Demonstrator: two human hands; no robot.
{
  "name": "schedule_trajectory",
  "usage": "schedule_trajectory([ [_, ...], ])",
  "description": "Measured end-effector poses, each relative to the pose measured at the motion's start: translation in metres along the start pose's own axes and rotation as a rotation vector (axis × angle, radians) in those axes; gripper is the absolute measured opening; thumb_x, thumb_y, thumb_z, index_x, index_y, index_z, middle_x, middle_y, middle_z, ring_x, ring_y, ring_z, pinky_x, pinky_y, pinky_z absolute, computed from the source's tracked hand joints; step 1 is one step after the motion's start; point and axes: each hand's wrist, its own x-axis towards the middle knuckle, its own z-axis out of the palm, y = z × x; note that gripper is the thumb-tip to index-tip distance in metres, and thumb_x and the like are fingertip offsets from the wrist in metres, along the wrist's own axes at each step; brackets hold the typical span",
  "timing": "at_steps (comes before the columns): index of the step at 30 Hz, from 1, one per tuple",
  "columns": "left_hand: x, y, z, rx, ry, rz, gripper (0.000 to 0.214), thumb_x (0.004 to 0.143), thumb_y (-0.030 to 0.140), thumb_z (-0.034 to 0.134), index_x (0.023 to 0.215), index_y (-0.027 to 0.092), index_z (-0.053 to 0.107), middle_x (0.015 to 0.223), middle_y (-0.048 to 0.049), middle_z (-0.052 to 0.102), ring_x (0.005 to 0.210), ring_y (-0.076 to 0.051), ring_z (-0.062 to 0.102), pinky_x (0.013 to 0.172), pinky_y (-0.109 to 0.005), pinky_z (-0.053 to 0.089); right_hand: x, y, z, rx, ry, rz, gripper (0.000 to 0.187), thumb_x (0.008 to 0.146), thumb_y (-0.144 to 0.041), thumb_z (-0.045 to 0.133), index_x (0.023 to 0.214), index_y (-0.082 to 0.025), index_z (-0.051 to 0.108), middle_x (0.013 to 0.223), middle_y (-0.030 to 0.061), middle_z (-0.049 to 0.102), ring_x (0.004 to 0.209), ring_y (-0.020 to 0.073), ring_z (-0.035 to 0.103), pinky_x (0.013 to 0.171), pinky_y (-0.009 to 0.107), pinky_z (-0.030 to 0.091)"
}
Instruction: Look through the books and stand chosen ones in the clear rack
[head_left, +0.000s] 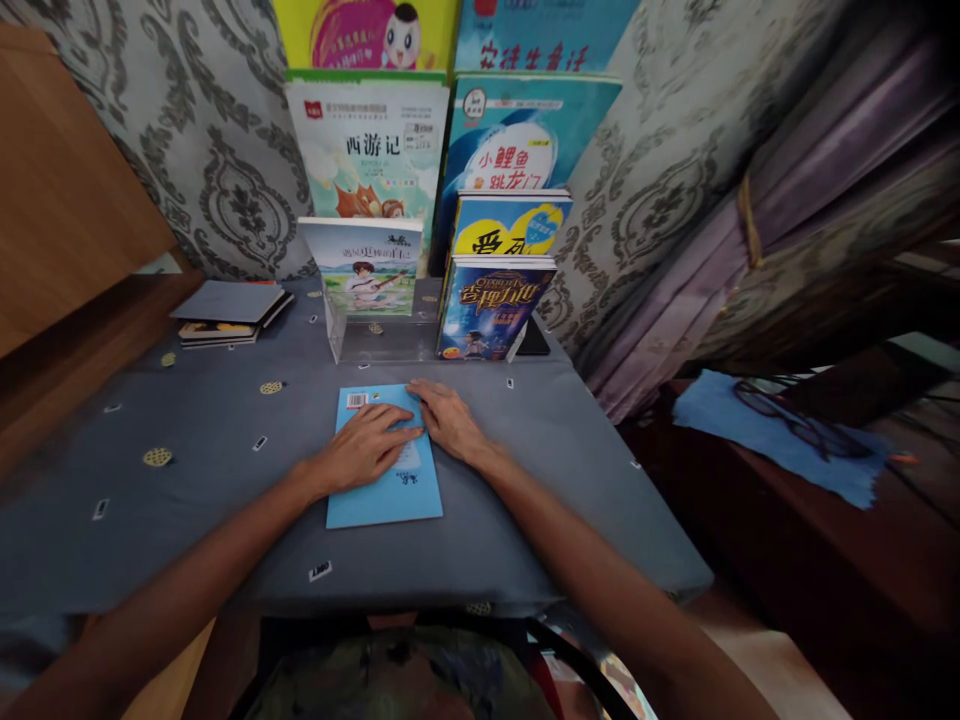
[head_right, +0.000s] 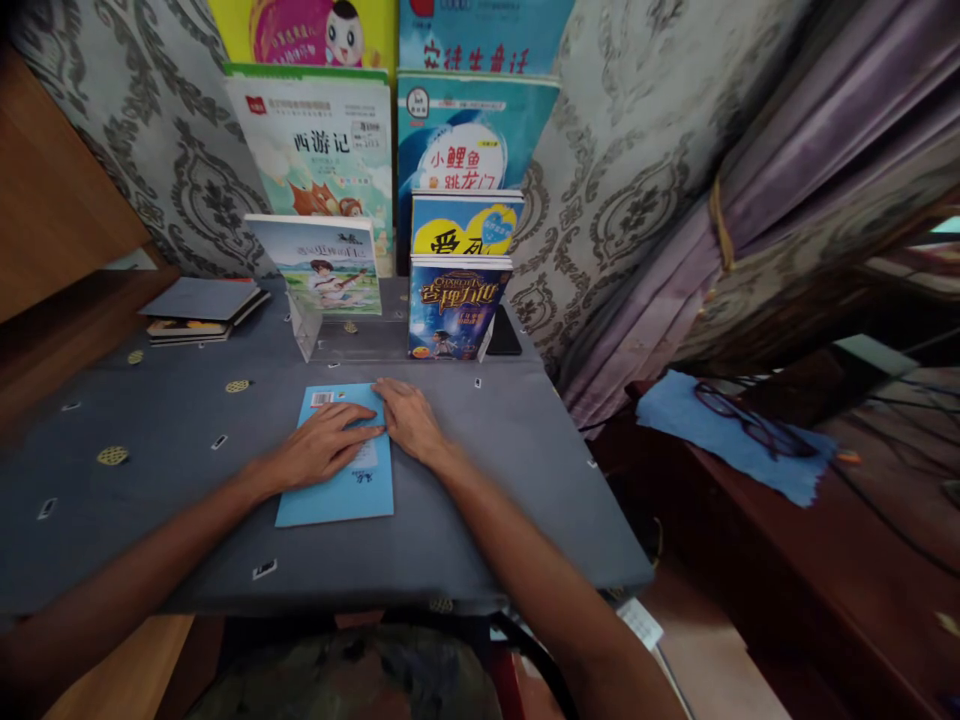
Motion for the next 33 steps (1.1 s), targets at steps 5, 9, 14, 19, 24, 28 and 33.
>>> schedule_trajectory([
  [5,0.000,-0.002,-0.001,0.029,-0.014,0.019,0.034,0.101,0.026,0.040,0.129,0.025,0.060,0.126,-0.0098,0.061,0.121,-0.024,0.053,0.101,-0.044,0.044,0.002,0.003,-0.002,-0.001,-0.013,0.007,0.046,0.089,-0.012,0.048,0.134,-0.018,0.056,0.136,0.0125,0.060,0.128,0.0245,0.051,0.107,0.044,0.041],
  [9,-0.004,-0.026,-0.008,0.097,-0.046,0.094,0.037,0.101,0.021,0.035,0.131,0.022,0.057,0.127,-0.0107,0.061,0.121,-0.023,0.053,0.104,-0.045,0.043,0.003,0.001,-0.010,0.000,0.044,0.035,0.039,0.089,-0.014,0.052,0.126,-0.015,0.062,0.111,0.0104,0.069,0.108,0.0228,0.059,0.102,0.040,0.043],
  [14,-0.011,-0.064,-0.027,0.219,-0.102,0.055,0.039,0.100,0.018,0.035,0.134,0.021,0.054,0.127,-0.0121,0.061,0.118,-0.025,0.055,0.096,-0.042,0.047,0.003,-0.002,-0.018,0.120,0.053,0.219,0.035,0.097,-0.021,0.045,0.125,-0.016,0.063,0.085,0.0045,0.071,0.078,0.0179,0.063,0.080,0.030,0.047],
  [19,0.005,-0.031,-0.028,0.268,-0.111,-0.153,0.030,0.100,0.026,0.040,0.118,0.018,0.062,0.115,-0.0106,0.064,0.106,-0.025,0.059,0.092,-0.042,0.050,0.004,-0.004,-0.019,0.188,0.087,0.227,0.033,0.097,-0.022,0.044,0.121,-0.017,0.067,0.083,0.0038,0.073,0.075,0.0173,0.065,0.076,0.028,0.045],
  [24,0.033,0.035,-0.019,0.350,-0.207,-0.310,0.036,0.096,0.045,0.050,0.101,0.013,0.066,0.106,-0.0141,0.064,0.107,-0.030,0.058,0.088,-0.042,0.052,0.004,-0.002,-0.019,0.235,0.117,0.214,0.032,0.096,-0.021,0.046,0.118,-0.018,0.069,0.082,0.0036,0.074,0.077,0.0178,0.066,0.077,0.028,0.046],
  [28,0.044,0.058,-0.019,0.411,-0.273,-0.420,0.027,0.096,0.030,0.048,0.105,0.011,0.064,0.109,-0.0167,0.064,0.108,-0.032,0.058,0.080,-0.041,0.053,0.001,0.003,-0.020,0.326,0.129,0.205,0.031,0.095,-0.019,0.046,0.117,-0.016,0.068,0.082,0.0039,0.074,0.078,0.0175,0.067,0.078,0.029,0.047],
  [33,0.047,0.058,-0.020,0.413,-0.293,-0.473,0.029,0.098,0.027,0.041,0.101,0.011,0.066,0.105,-0.0166,0.066,0.103,-0.031,0.061,0.078,-0.041,0.054,-0.002,0.009,-0.020,0.470,0.184,0.206,0.029,0.095,-0.022,0.047,0.117,-0.017,0.067,0.085,0.0038,0.076,0.082,0.0173,0.069,0.080,0.030,0.049],
])
